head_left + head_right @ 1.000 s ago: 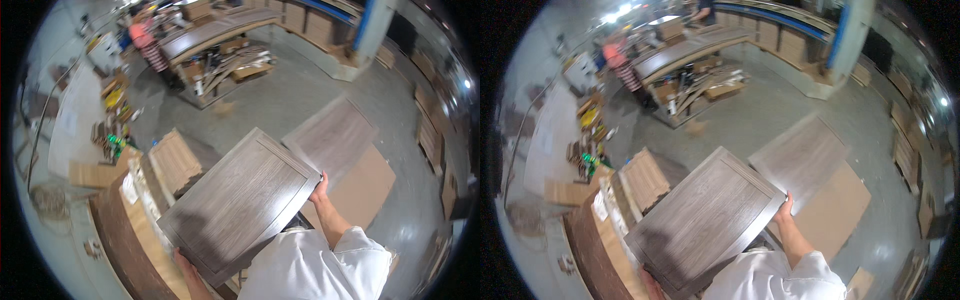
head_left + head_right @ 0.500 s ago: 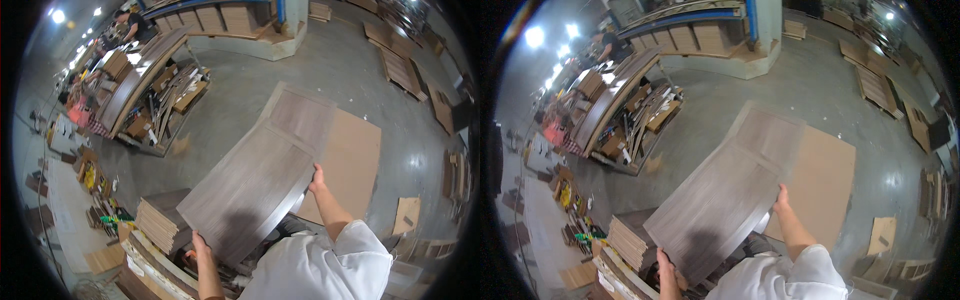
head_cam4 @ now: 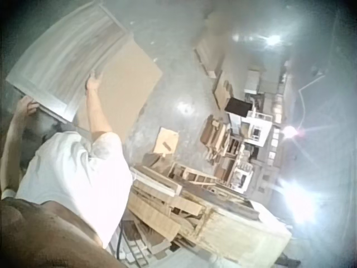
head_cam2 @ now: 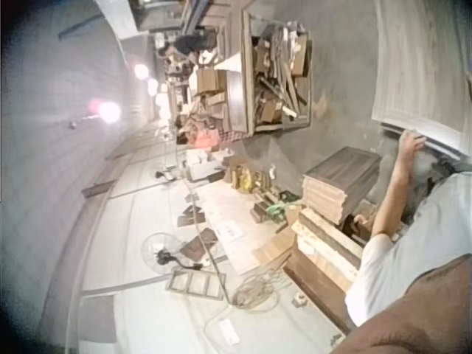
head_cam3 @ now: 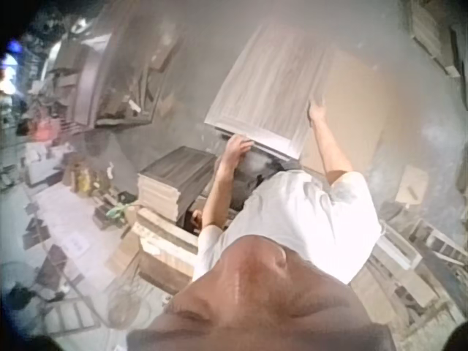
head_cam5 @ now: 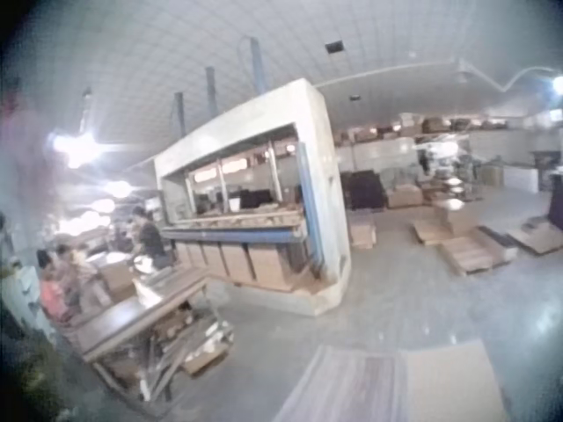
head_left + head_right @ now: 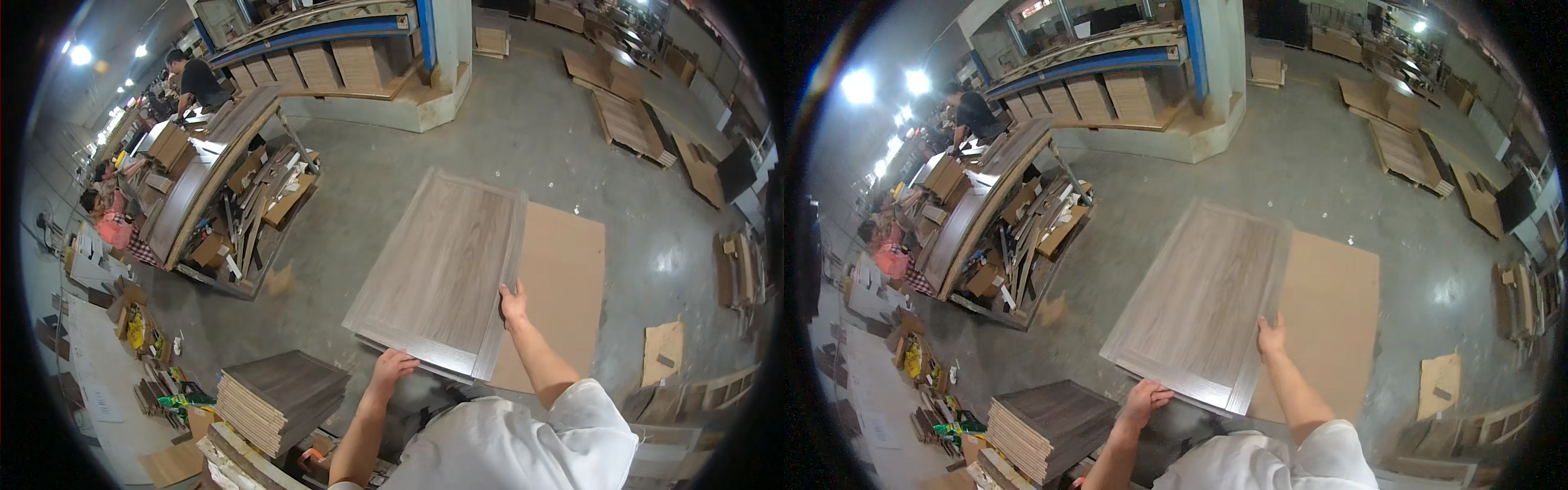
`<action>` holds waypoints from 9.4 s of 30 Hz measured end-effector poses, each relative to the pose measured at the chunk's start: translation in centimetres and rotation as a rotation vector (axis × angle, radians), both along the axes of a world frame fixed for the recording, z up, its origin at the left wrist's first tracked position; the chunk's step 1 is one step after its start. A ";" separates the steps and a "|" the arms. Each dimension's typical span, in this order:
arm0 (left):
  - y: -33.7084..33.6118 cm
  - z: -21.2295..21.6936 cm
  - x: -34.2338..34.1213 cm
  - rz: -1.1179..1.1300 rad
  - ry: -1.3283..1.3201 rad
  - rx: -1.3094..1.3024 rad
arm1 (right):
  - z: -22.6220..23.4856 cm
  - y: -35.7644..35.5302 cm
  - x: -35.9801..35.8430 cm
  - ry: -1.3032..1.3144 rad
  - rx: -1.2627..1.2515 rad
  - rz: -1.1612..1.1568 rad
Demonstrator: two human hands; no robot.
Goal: The person picks up a wooden panel from a stack, places it on a machine for processing, and then moves it to a different stack, repeating this action for multiple panels.
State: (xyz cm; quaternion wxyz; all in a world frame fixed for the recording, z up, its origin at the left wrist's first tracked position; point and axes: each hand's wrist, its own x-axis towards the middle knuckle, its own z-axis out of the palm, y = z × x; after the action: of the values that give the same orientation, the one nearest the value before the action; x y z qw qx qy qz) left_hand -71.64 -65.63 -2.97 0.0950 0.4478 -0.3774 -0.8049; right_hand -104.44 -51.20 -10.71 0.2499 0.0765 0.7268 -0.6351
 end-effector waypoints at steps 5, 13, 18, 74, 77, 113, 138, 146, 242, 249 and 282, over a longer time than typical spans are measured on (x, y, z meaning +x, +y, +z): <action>-0.3 -2.1 1.8 -0.171 -0.191 -0.011 | -0.6 1.3 1.6 0.130 0.121 0.080; 2.9 -6.0 12.7 -0.486 -0.379 -0.360 | -6.9 5.4 9.5 0.282 0.324 0.270; 9.2 -8.6 20.2 -0.082 -0.337 -0.310 | -11.1 5.5 12.0 0.584 0.506 0.199; 15.4 -0.8 65.6 0.760 -1.687 -0.225 | -12.3 -41.7 69.8 0.677 0.683 1.497; 15.1 -0.3 65.4 0.828 -1.669 -0.112 | -10.4 -43.1 66.7 0.704 0.541 1.454; 36.4 12.2 62.5 2.605 0.675 -0.673 | 28.0 -19.9 62.4 0.666 -0.641 1.642; 66.6 3.0 65.6 2.442 -0.705 0.449 | 8.6 -8.2 124.4 0.553 -0.308 3.028; 65.8 -2.6 74.9 2.057 -1.293 0.553 | 4.6 -4.8 130.2 1.181 -0.765 2.693; 68.1 11.8 65.7 2.931 -0.544 0.094 | 13.4 -10.2 122.6 -0.174 -0.652 2.377; 67.9 7.5 56.8 2.297 -0.478 0.100 | 18.6 -11.5 104.5 -0.832 -0.427 2.115; 13.8 -0.9 44.9 1.031 -0.706 -0.290 | 0.6 1.6 18.0 -0.703 -0.470 0.177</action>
State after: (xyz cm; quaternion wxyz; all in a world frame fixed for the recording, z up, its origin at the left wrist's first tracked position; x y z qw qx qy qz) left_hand -26.78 -51.84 -3.91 0.3996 0.7927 -0.2271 -0.4005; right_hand -86.48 -49.58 -10.08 0.5464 0.1668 0.4366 -0.6950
